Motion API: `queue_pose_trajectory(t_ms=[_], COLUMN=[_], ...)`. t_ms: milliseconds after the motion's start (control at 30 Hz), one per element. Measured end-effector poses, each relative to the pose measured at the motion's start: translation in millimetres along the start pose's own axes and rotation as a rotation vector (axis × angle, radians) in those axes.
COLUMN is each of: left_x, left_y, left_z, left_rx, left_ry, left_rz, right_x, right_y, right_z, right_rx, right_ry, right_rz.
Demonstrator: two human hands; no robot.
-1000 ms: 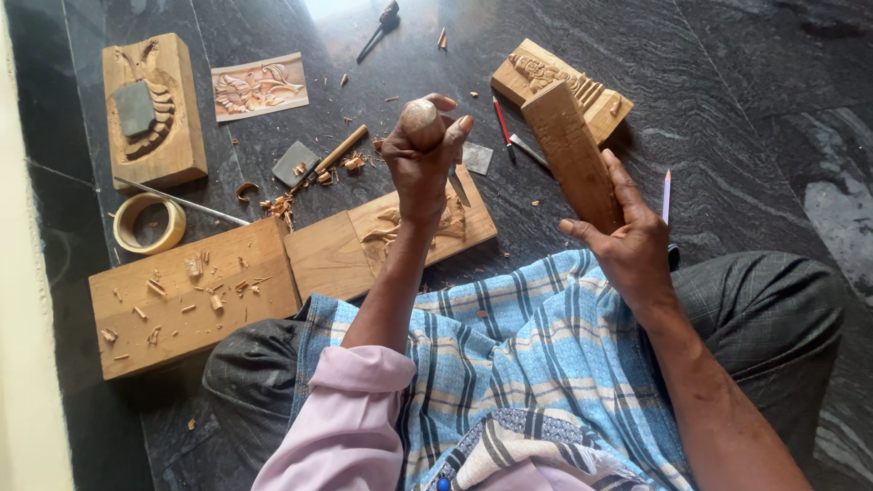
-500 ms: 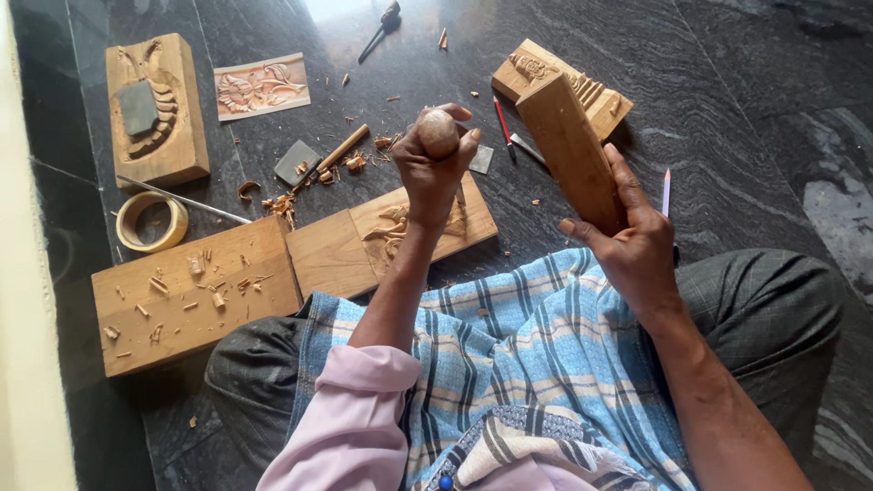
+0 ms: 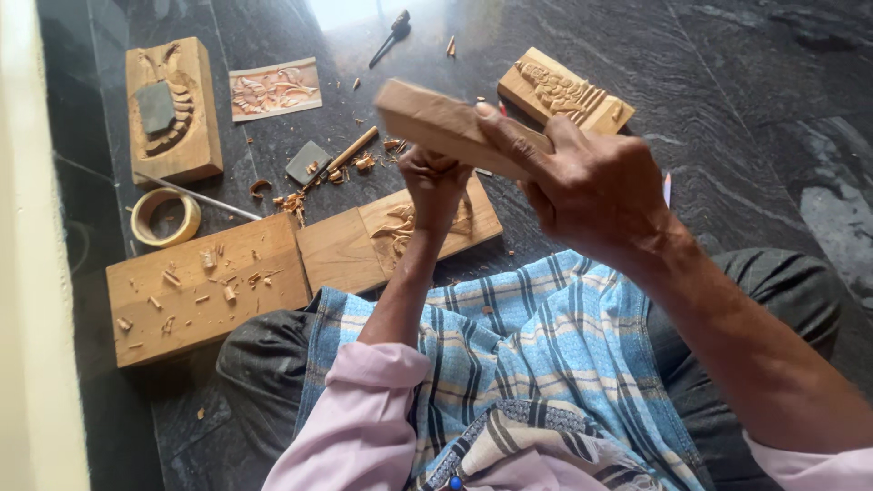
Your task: The person carves a wooden block using a chisel and a wooden mallet. They repeatedly strike the chisel to shape the wood, occasionally adjusting the block and clearing wood shavings.
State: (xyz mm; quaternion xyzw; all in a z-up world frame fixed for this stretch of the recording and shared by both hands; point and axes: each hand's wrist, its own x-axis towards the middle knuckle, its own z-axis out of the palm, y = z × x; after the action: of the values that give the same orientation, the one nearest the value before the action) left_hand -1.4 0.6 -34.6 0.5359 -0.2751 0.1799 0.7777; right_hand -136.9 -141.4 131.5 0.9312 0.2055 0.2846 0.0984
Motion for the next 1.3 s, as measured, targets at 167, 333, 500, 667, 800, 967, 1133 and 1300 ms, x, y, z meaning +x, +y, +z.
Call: queue_pose_trajectory(t_ms=[167,333,500,667,800,967,1133,1300], left_x=[-3.1,11.5,51.6,51.2,38.2,37.1,35.7,33.7], left_y=[-1.9,38.4,67.1,36.7,19.3,15.9,16.2,12.8], left_z=[-0.1,25.8,5.6,5.2,6.0,3.4,1.5,0.7], left_rx=[0.038,-0.325,-0.791,-0.452,-0.249,-0.214,-0.286,-0.262], left_ry=[0.039,0.338,0.378,0.225,0.178,0.11,0.086,0.071], left_rz=[-0.05,-0.279,-0.466,-0.129,-0.187,-0.197,-0.216,-0.217], right_x=[-6.5,-44.8,-87.2,-91.1,-93.2,-91.9,-93.8,-93.7], right_y=[-2.7,6.1,-7.7,-1.5,-6.5,-8.8,-8.4,-8.8], right_z=[13.8,8.8,13.1,30.7,36.4,38.2,37.5,37.1], right_rx=[0.087,0.364,0.803,0.796,0.742,0.756,0.754,0.771], right_ry=[0.05,0.177,0.234,0.167,0.137,0.116,0.116,0.126], right_rz=[0.081,0.435,0.855,0.925,0.854,0.845,0.834,0.817])
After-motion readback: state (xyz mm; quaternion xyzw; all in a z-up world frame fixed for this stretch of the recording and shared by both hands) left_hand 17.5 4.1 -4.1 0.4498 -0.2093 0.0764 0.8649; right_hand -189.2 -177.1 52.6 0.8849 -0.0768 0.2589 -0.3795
